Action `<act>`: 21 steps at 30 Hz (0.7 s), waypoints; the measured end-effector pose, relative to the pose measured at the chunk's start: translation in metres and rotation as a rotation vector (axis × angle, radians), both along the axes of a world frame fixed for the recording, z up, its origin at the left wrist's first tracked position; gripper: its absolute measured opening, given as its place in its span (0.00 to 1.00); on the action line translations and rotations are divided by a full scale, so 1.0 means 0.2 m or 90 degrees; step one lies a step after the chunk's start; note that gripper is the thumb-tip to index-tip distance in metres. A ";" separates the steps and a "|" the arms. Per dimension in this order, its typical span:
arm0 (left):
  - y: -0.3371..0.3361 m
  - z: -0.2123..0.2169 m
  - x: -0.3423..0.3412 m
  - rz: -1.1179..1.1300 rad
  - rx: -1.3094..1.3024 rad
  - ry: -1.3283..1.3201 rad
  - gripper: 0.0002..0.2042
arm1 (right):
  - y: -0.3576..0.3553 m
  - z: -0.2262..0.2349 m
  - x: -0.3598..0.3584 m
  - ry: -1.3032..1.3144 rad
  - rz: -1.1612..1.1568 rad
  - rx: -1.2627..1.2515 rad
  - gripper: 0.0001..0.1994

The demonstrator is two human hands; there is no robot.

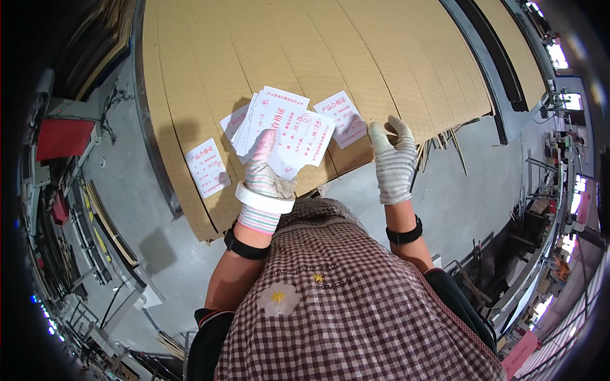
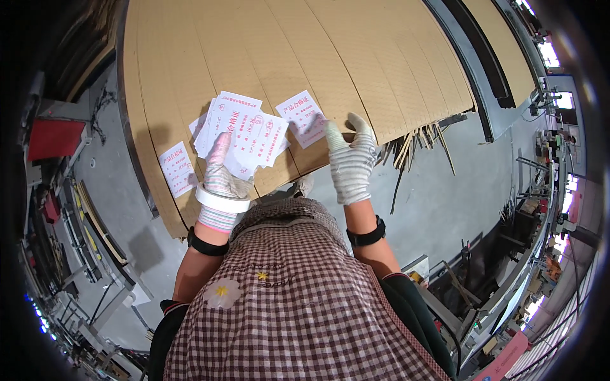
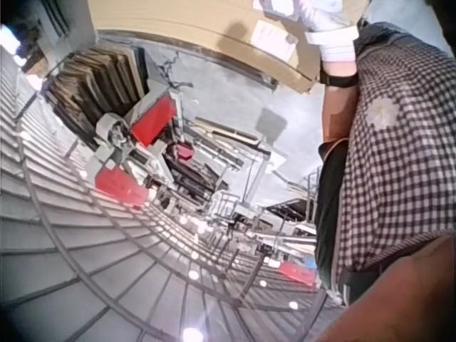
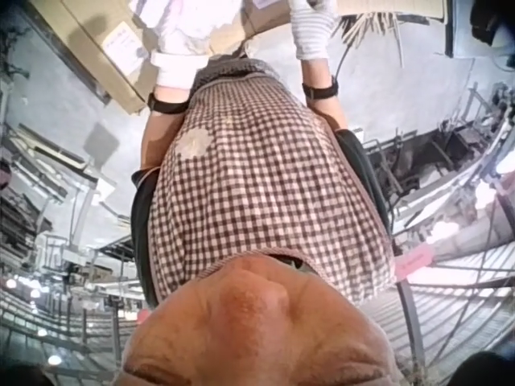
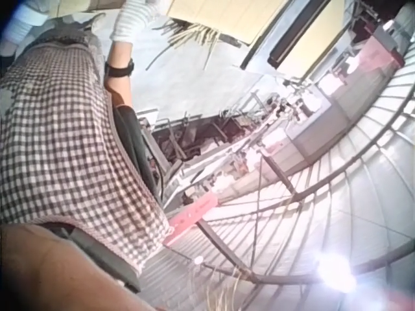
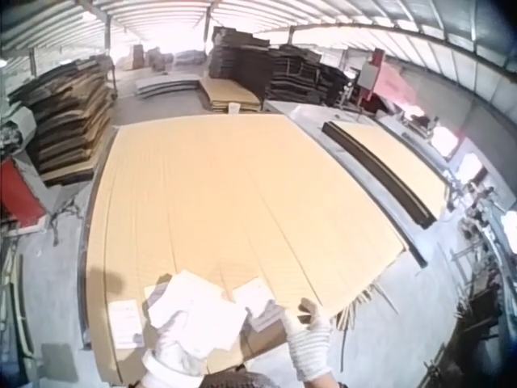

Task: Apply product certificates to cardboard sheets and pack them into boxes.

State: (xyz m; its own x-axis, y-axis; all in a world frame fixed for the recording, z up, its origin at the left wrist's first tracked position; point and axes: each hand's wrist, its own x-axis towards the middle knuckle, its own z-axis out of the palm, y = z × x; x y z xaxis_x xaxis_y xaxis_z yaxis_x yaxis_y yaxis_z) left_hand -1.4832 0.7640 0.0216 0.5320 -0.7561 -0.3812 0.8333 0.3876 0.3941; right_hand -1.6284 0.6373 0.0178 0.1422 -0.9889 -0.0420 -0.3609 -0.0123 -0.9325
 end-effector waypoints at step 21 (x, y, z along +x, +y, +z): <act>-0.09 -0.19 0.01 0.058 0.129 0.005 0.23 | -0.42 -0.17 -0.03 0.196 0.151 0.049 0.20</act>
